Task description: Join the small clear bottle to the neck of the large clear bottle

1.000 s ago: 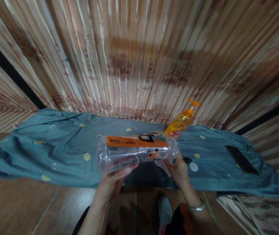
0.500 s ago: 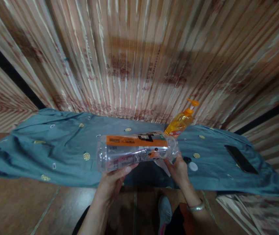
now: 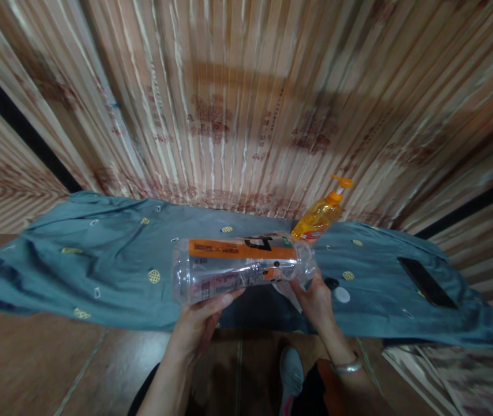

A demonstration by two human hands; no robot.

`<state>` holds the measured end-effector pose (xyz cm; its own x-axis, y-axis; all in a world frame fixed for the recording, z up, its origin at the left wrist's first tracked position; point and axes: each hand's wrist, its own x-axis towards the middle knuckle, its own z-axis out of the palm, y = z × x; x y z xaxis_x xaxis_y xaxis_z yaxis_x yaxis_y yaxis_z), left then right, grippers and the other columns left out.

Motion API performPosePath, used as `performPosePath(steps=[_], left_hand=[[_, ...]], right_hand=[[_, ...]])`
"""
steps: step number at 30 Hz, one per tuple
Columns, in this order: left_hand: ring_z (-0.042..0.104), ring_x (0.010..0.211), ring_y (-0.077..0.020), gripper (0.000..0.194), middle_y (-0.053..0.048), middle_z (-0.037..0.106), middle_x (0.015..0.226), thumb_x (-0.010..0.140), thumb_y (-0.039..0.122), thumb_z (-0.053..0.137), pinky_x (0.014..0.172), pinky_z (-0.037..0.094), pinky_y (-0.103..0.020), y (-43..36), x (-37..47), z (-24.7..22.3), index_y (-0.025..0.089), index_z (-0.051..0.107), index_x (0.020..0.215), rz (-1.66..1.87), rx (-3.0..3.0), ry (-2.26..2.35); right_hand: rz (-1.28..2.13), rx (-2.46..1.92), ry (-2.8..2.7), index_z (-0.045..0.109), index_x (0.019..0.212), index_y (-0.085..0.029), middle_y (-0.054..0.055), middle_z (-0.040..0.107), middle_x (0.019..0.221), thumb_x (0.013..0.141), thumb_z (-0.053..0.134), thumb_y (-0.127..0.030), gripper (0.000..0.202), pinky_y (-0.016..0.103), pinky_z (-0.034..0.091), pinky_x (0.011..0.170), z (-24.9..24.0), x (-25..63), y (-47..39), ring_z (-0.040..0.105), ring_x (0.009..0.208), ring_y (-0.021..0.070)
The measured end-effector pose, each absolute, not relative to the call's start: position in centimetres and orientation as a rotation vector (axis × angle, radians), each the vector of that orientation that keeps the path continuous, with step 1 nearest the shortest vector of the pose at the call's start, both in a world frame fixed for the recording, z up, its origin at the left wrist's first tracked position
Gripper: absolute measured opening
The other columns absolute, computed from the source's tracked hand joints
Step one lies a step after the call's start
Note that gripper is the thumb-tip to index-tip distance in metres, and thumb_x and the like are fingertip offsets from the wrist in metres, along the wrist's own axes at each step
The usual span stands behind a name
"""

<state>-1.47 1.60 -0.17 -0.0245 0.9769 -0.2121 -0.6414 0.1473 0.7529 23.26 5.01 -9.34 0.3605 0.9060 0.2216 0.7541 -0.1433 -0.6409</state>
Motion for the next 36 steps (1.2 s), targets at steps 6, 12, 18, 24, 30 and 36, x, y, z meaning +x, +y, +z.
performPosePath(steps=[6,12,18,24,30,36], left_hand=[[0.072,0.085,-0.0227,0.044,-0.005,0.077,0.086,0.043,0.018,0.090,0.078,0.059,-0.033,1.74,-1.48,-0.32,0.021,0.077,0.085,1.405,0.457,0.794],[0.072,0.085,-0.0217,0.035,-0.004,0.078,0.084,0.044,0.015,0.089,0.078,0.060,-0.031,1.79,-1.41,-0.22,0.021,0.077,0.076,1.399,0.436,0.755],[0.072,0.085,-0.0221,0.039,-0.004,0.078,0.085,0.042,0.015,0.090,0.077,0.060,-0.032,1.76,-1.37,0.11,0.021,0.077,0.078,1.401,0.422,0.777],[0.072,0.083,-0.0226,0.038,-0.006,0.077,0.084,0.042,0.017,0.090,0.077,0.060,-0.031,1.75,-1.38,-0.05,0.019,0.077,0.078,1.406,0.451,0.788],[0.072,0.086,-0.0236,0.038,-0.006,0.077,0.086,0.044,0.016,0.089,0.079,0.059,-0.033,1.65,-1.61,-0.21,0.019,0.077,0.079,1.409,0.454,0.791],[0.071,0.089,-0.0266,0.039,-0.007,0.077,0.089,0.047,0.018,0.087,0.082,0.058,-0.040,1.66,-1.48,-0.44,0.018,0.075,0.083,1.424,0.484,0.821]], right_hand=[[0.308,-1.951,-1.428,0.052,0.113,-0.015,0.013,0.071,0.092,0.076,0.057,-0.047,0.049,0.037,0.050,0.068,-9.07,23.15,5.05,0.068,0.082,0.0282],[0.305,-1.963,-1.409,0.053,0.112,-0.015,0.013,0.071,0.088,0.074,0.057,-0.050,0.052,0.037,0.050,0.065,-8.96,23.12,5.16,0.068,0.078,0.0287],[0.309,-1.915,-1.423,0.052,0.112,-0.016,0.013,0.071,0.092,0.076,0.056,-0.047,0.048,0.038,0.050,0.068,-9.07,23.15,5.03,0.068,0.082,0.0287],[0.292,-1.956,-1.425,0.053,0.111,-0.016,0.013,0.071,0.089,0.075,0.057,-0.047,0.048,0.037,0.050,0.067,-9.23,23.26,5.09,0.068,0.080,0.0294],[0.283,-1.948,-1.426,0.053,0.113,-0.014,0.014,0.071,0.088,0.075,0.056,-0.051,0.053,0.037,0.050,0.066,-9.30,23.31,5.13,0.068,0.079,0.0291],[0.267,-1.901,-1.432,0.053,0.110,-0.015,0.013,0.070,0.087,0.075,0.054,-0.056,0.054,0.035,0.050,0.065,-9.37,23.17,5.13,0.068,0.078,0.0271]])
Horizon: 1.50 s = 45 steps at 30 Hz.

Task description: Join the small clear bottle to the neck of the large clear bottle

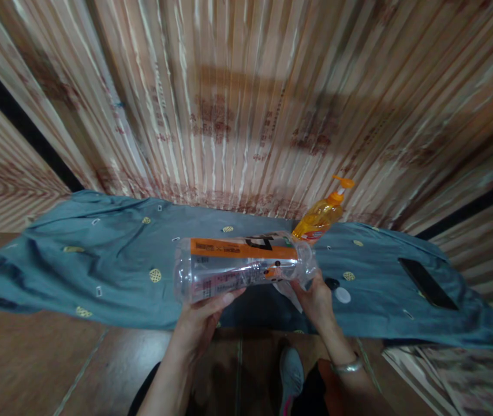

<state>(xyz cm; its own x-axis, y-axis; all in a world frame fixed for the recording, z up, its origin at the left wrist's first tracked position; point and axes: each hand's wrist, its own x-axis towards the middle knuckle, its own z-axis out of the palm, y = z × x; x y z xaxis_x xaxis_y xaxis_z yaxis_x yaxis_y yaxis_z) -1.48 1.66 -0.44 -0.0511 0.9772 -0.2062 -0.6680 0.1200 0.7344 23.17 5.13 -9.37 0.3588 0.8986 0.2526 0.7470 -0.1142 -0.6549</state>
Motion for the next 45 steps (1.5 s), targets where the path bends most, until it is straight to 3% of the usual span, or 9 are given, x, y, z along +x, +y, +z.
performPosePath(steps=[9,21,36,45], left_hand=[[0.072,0.086,-0.0246,0.039,-0.006,0.077,0.086,0.045,0.018,0.089,0.080,0.059,-0.035,1.66,-1.57,-0.50,0.018,0.076,0.081,1.408,0.475,0.800],[0.070,0.092,-0.0285,0.041,-0.007,0.077,0.090,0.048,0.017,0.086,0.090,0.054,-0.046,1.62,-1.58,-0.71,0.018,0.075,0.088,1.403,0.482,0.817],[0.070,0.092,-0.0277,0.038,-0.007,0.077,0.090,0.048,0.016,0.086,0.088,0.055,-0.045,1.61,-1.60,-0.66,0.017,0.074,0.084,1.407,0.476,0.825],[0.070,0.093,-0.0297,0.041,-0.009,0.077,0.092,0.048,0.017,0.086,0.090,0.053,-0.048,1.77,-1.61,-0.77,0.017,0.074,0.087,1.399,0.490,0.823]], right_hand=[[0.305,-1.943,-1.426,0.051,0.111,-0.017,0.012,0.071,0.092,0.076,0.055,-0.050,0.048,0.037,0.050,0.068,-9.11,23.24,5.04,0.068,0.084,0.0284],[0.276,-1.933,-1.426,0.053,0.110,-0.015,0.012,0.071,0.089,0.075,0.054,-0.055,0.053,0.035,0.050,0.066,-9.09,23.15,5.06,0.068,0.080,0.0272],[0.274,-1.931,-1.432,0.051,0.115,-0.015,0.013,0.071,0.093,0.076,0.056,-0.049,0.052,0.037,0.051,0.069,-9.34,23.26,5.14,0.068,0.083,0.0276],[0.271,-1.929,-1.430,0.053,0.113,-0.015,0.012,0.071,0.089,0.075,0.054,-0.055,0.055,0.035,0.050,0.067,-9.39,23.26,5.10,0.068,0.081,0.0270]])
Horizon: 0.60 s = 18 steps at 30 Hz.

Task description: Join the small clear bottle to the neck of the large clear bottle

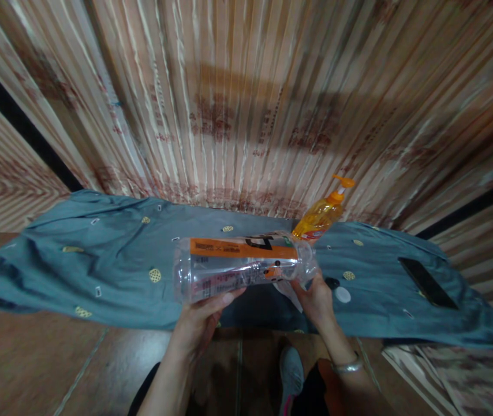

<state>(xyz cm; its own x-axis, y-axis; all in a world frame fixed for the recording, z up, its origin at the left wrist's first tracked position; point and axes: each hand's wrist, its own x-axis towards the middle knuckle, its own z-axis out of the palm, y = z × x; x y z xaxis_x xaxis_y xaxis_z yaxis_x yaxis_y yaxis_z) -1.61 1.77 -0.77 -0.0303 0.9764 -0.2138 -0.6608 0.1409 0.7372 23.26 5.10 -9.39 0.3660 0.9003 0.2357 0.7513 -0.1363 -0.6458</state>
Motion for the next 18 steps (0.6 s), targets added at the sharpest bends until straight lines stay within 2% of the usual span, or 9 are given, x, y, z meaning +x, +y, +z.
performPosePath(steps=[6,10,18], left_hand=[[0.069,0.094,-0.0289,0.043,-0.007,0.077,0.091,0.048,0.016,0.086,0.090,0.054,-0.046,1.72,-1.60,-0.74,0.017,0.074,0.089,1.401,0.478,0.826],[0.070,0.092,-0.0275,0.042,-0.007,0.077,0.090,0.048,0.015,0.086,0.087,0.055,-0.043,1.71,-1.61,-0.63,0.018,0.074,0.089,1.402,0.475,0.817],[0.069,0.094,-0.0298,0.051,-0.007,0.076,0.090,0.047,0.015,0.086,0.089,0.054,-0.048,1.74,-1.56,-0.75,0.019,0.073,0.096,1.419,0.487,0.823]], right_hand=[[0.287,-1.938,-1.432,0.052,0.115,-0.015,0.013,0.071,0.092,0.076,0.054,-0.051,0.053,0.035,0.050,0.067,-9.23,23.28,5.10,0.068,0.081,0.0275],[0.276,-1.931,-1.435,0.052,0.114,-0.014,0.013,0.071,0.090,0.075,0.054,-0.055,0.056,0.036,0.050,0.066,-9.30,23.27,5.06,0.068,0.080,0.0281],[0.278,-1.953,-1.426,0.052,0.113,-0.014,0.012,0.071,0.087,0.073,0.053,-0.059,0.060,0.034,0.049,0.063,-9.43,23.36,5.19,0.068,0.076,0.0270]])
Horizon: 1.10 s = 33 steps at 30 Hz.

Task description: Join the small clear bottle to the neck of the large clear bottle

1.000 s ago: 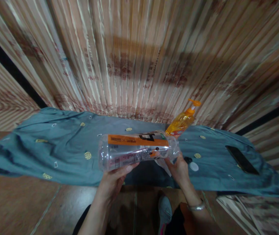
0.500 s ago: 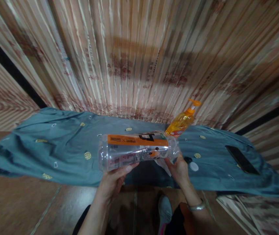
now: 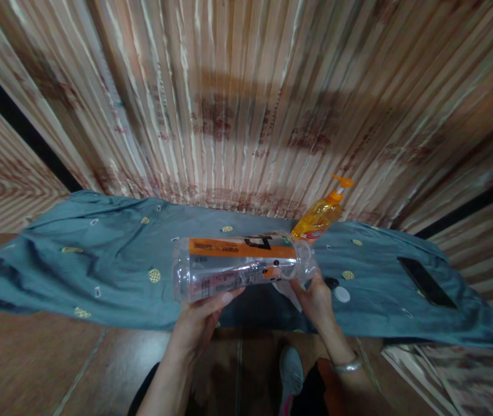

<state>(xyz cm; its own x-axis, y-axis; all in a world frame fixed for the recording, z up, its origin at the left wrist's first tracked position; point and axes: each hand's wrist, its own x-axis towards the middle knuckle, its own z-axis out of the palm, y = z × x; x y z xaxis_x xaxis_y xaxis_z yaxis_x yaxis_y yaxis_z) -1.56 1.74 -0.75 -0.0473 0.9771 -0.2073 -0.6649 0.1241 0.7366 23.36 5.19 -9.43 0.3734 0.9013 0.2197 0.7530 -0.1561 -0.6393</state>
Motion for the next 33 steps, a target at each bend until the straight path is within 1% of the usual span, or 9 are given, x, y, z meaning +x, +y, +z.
performPosePath(steps=[4,8,11,15,20,26,30,33], left_hand=[[0.068,0.097,-0.0304,0.048,-0.007,0.076,0.090,0.047,0.015,0.085,0.089,0.054,-0.047,1.71,-1.55,-0.22,0.018,0.073,0.094,1.405,0.505,0.829],[0.069,0.097,-0.0287,0.045,-0.006,0.076,0.089,0.049,0.014,0.084,0.089,0.055,-0.044,1.61,-1.59,0.01,0.017,0.073,0.092,1.397,0.510,0.824],[0.069,0.094,-0.0277,0.041,-0.006,0.076,0.087,0.049,0.015,0.084,0.088,0.056,-0.042,1.60,-1.59,-0.02,0.017,0.074,0.088,1.395,0.510,0.815],[0.069,0.094,-0.0280,0.039,-0.007,0.076,0.088,0.049,0.014,0.085,0.086,0.056,-0.042,1.68,-1.57,-0.11,0.018,0.074,0.087,1.408,0.506,0.815],[0.069,0.094,-0.0289,0.039,-0.008,0.076,0.090,0.050,0.014,0.084,0.087,0.056,-0.044,1.74,-1.53,-0.20,0.016,0.073,0.087,1.410,0.512,0.814],[0.071,0.088,-0.0254,0.049,-0.005,0.076,0.084,0.045,0.013,0.087,0.079,0.059,-0.037,1.76,-1.48,-0.20,0.018,0.073,0.091,1.440,0.450,0.801],[0.071,0.090,-0.0249,0.048,-0.005,0.076,0.090,0.050,0.012,0.085,0.081,0.059,-0.037,1.77,-1.59,-0.41,0.018,0.072,0.095,1.432,0.489,0.776],[0.070,0.094,-0.0275,0.044,-0.007,0.076,0.092,0.052,0.013,0.084,0.083,0.058,-0.040,1.79,-1.61,-0.44,0.017,0.072,0.094,1.428,0.515,0.772]], right_hand=[[0.277,-1.948,-1.429,0.052,0.112,-0.014,0.013,0.071,0.088,0.074,0.054,-0.056,0.057,0.036,0.049,0.065,-9.42,23.38,5.15,0.068,0.078,0.0283],[0.294,-1.967,-1.428,0.052,0.113,-0.015,0.012,0.070,0.089,0.075,0.056,-0.051,0.053,0.035,0.049,0.065,-9.19,23.30,5.12,0.068,0.079,0.0273],[0.290,-1.987,-1.427,0.052,0.110,-0.016,0.012,0.071,0.089,0.075,0.056,-0.052,0.050,0.034,0.049,0.064,-9.09,23.27,5.13,0.068,0.079,0.0279],[0.280,-1.974,-1.440,0.051,0.112,-0.016,0.011,0.071,0.088,0.075,0.055,-0.052,0.052,0.033,0.049,0.065,-9.21,23.34,5.12,0.068,0.080,0.0271],[0.251,-1.917,-1.464,0.052,0.112,-0.015,0.012,0.070,0.089,0.077,0.053,-0.056,0.054,0.031,0.049,0.064,-9.33,23.40,5.02,0.069,0.080,0.0260],[0.228,-1.914,-1.465,0.052,0.112,-0.013,0.014,0.071,0.088,0.076,0.049,-0.063,0.061,0.032,0.049,0.063,-9.40,23.37,5.16,0.069,0.079,0.0272],[0.216,-1.917,-1.455,0.053,0.110,-0.013,0.014,0.070,0.085,0.076,0.047,-0.064,0.062,0.032,0.049,0.061,-9.35,23.29,5.21,0.069,0.076,0.0275],[0.227,-1.917,-1.461,0.053,0.110,-0.013,0.014,0.070,0.086,0.075,0.048,-0.064,0.062,0.032,0.049,0.062,-9.34,23.30,5.20,0.068,0.077,0.0279]])
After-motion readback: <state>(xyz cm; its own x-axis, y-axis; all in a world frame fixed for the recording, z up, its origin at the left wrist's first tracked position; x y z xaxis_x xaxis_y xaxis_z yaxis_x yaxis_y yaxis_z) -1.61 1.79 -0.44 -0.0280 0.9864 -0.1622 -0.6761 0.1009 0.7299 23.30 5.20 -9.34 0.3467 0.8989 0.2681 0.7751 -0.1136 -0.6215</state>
